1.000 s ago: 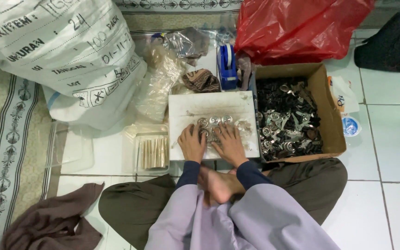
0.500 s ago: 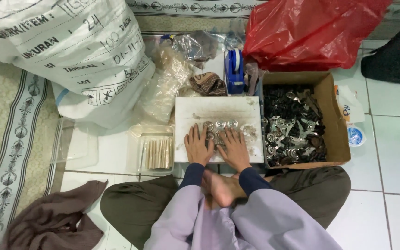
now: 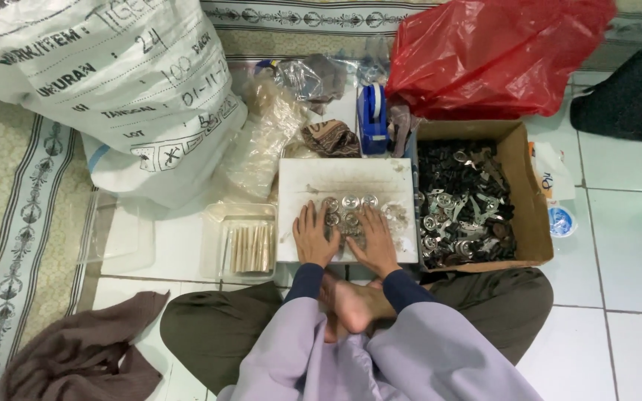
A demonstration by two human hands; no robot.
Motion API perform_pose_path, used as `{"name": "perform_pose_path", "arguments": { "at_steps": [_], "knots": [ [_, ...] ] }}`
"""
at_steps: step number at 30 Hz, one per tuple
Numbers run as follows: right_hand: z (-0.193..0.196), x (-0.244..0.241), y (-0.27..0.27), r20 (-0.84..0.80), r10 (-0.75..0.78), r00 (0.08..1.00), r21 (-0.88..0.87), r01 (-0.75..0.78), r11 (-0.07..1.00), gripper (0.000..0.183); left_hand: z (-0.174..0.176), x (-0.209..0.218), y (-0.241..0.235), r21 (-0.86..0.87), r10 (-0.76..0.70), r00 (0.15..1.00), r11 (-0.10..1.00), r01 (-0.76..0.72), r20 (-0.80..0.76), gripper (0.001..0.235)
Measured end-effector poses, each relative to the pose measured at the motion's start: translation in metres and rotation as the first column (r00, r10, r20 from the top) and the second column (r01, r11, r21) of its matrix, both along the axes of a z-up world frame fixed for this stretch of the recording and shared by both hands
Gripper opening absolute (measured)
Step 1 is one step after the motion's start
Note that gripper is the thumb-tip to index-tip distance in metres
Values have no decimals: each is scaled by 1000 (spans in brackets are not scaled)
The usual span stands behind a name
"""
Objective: Packing small metal buckles into plastic bags while sitting on the floor
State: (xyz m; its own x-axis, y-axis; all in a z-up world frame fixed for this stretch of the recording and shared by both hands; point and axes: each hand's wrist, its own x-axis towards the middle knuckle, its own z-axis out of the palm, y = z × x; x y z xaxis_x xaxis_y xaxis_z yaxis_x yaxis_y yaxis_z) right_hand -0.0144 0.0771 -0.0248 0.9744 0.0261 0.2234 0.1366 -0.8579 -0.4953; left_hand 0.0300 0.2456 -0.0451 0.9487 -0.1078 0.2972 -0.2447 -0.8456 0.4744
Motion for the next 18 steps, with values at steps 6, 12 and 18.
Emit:
{"name": "perform_pose_path", "arguments": {
  "at_steps": [6, 12, 18],
  "knots": [
    [5, -14, -35, 275, -346, 897, 455, 195, 869, 39, 15, 0, -29, -235, -152, 982, 956, 176, 116, 57],
    [32, -23, -117, -138, -408, 903, 585, 407, 702, 37, 37, -5, -166, -365, -456, 883, 808, 463, 112, 59],
    [43, -41, -170, -361, -359, 861, 457, 499, 736, 67, -4, -27, -270, -294, -721, 588, 690, 661, -368, 74]
  ]
}}
